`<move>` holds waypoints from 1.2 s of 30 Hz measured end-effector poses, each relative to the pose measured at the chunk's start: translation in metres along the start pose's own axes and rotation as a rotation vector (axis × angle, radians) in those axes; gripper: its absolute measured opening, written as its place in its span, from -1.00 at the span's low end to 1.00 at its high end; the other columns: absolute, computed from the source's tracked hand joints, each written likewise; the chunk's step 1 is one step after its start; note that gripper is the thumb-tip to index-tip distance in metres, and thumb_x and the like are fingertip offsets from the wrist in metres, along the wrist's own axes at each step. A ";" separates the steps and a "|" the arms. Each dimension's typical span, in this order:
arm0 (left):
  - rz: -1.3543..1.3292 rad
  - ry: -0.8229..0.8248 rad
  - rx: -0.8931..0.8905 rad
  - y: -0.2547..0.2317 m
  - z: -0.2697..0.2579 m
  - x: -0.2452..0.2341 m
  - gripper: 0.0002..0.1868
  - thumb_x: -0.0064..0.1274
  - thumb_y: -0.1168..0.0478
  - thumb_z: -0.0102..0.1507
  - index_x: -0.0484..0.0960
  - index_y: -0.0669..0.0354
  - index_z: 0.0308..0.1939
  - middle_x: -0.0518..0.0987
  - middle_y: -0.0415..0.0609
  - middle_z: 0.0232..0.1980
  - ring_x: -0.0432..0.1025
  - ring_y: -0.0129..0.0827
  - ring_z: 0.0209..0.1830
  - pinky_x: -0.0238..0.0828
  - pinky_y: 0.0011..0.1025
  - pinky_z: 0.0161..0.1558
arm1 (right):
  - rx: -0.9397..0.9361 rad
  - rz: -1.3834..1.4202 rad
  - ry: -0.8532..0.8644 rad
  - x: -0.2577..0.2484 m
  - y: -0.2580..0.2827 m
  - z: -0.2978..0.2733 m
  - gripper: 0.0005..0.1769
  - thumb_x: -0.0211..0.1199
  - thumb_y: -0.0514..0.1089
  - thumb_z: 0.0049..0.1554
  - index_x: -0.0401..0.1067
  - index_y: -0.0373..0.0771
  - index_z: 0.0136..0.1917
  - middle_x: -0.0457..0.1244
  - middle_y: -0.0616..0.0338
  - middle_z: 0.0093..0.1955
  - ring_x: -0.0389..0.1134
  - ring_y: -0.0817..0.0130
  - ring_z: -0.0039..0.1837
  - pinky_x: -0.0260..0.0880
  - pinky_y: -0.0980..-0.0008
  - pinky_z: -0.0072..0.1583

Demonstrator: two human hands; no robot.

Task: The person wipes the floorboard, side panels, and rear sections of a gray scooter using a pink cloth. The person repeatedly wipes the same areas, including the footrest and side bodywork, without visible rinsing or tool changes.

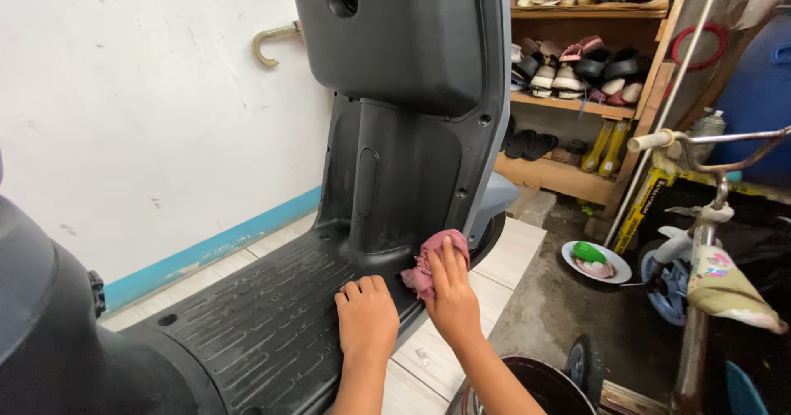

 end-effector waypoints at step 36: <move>-0.120 -0.111 0.218 -0.027 -0.002 -0.007 -0.66 -0.12 -0.05 0.38 0.57 0.13 -0.11 0.61 -0.03 -0.27 0.47 -0.11 -0.16 0.38 -0.12 -0.09 | 0.698 0.896 -0.162 0.094 -0.149 -0.032 -0.65 0.06 -0.14 0.33 0.44 -0.49 0.17 0.32 -0.16 -0.10 0.29 0.16 -0.07 0.26 0.19 0.00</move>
Point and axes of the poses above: each hand's wrist, its own z-axis towards the middle knuckle, its own x-axis out of the palm, y = z × x, the point moved 10 cm from there along z, towards the middle knuckle
